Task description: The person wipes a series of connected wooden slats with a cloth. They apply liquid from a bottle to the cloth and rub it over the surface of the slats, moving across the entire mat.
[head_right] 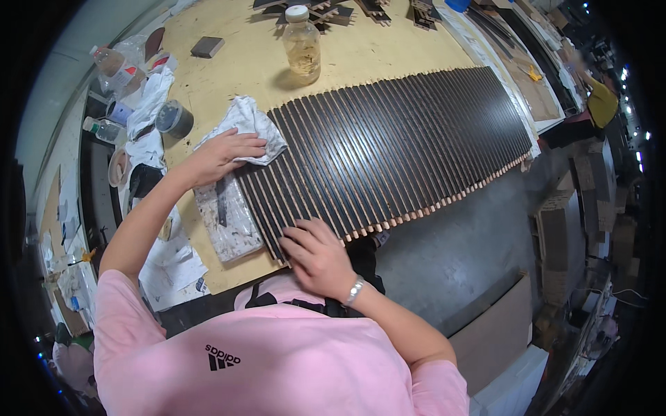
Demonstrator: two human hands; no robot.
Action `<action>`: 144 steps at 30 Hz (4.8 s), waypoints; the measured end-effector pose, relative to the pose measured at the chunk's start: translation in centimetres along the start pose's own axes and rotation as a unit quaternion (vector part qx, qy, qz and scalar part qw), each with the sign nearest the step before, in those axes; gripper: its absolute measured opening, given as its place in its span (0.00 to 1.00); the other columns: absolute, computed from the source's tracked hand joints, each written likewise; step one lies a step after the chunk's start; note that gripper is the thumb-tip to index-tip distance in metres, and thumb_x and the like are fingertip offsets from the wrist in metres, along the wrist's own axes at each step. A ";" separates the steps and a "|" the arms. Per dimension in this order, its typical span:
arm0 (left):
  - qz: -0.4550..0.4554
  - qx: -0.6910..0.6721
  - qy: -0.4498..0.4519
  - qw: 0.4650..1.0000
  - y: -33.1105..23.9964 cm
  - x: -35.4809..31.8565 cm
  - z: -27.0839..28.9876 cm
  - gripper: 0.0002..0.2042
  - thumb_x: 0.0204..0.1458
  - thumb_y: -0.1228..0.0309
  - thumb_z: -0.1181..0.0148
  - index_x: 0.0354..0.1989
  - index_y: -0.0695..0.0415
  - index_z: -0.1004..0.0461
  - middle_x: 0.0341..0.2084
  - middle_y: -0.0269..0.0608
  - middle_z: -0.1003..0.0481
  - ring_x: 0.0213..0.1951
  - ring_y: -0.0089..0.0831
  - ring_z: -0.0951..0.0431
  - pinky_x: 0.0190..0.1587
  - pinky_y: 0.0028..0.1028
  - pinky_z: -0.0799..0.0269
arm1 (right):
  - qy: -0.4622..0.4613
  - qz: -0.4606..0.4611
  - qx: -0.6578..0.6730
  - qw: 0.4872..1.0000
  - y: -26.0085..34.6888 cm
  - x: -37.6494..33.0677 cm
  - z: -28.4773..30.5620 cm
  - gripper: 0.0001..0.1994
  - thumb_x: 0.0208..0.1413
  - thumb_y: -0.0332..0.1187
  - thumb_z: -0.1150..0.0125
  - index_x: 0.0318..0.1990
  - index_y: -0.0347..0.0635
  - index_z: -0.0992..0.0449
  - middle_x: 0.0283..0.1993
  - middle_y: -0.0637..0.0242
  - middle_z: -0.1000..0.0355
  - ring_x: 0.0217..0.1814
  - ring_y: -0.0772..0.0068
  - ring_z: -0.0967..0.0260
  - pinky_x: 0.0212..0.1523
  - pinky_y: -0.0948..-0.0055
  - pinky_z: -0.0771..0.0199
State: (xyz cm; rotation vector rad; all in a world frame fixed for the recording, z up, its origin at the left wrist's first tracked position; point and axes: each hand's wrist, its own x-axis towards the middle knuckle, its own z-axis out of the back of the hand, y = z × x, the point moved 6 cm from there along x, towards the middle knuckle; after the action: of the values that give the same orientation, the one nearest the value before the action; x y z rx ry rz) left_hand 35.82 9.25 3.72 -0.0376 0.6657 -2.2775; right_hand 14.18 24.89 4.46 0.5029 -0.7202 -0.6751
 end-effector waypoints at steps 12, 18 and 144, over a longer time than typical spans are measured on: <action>0.003 -0.118 -0.035 0.992 -0.7 -0.8 -0.2 0.25 0.55 0.77 0.45 0.64 0.50 0.29 0.67 0.35 0.34 0.71 0.40 0.40 0.74 0.50 0.56 | 0.167 0.104 -0.040 0.980 3.2 7.7 -12.3 0.37 0.54 0.48 0.36 0.65 0.31 0.36 0.71 0.47 0.43 0.76 0.48 0.50 0.75 0.51 0.53; -0.162 0.025 0.119 0.979 -7.8 -2.5 -4.7 0.29 0.46 0.80 0.44 0.61 0.44 0.27 0.66 0.32 0.33 0.71 0.32 0.40 0.74 0.50 0.53 | 0.194 0.214 0.072 0.955 4.0 3.0 -6.2 0.20 0.50 0.29 0.41 0.52 0.33 0.27 0.51 0.56 0.28 0.54 0.56 0.29 0.58 0.64 0.29; -0.252 -0.003 0.127 0.959 -7.2 -2.6 -5.1 0.30 0.36 0.78 0.35 0.55 0.48 0.22 0.57 0.31 0.24 0.61 0.38 0.28 0.66 0.36 0.35 | 0.100 0.073 0.127 0.984 -1.4 -3.4 -2.0 0.21 0.47 0.29 0.37 0.52 0.36 0.26 0.56 0.51 0.32 0.56 0.48 0.32 0.57 0.58 0.29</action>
State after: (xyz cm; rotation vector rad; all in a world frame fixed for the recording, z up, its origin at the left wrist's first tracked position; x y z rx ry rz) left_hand 31.85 17.53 3.18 0.0961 0.8738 -2.8024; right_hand 13.25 26.73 0.83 0.7341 -0.6485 -0.3898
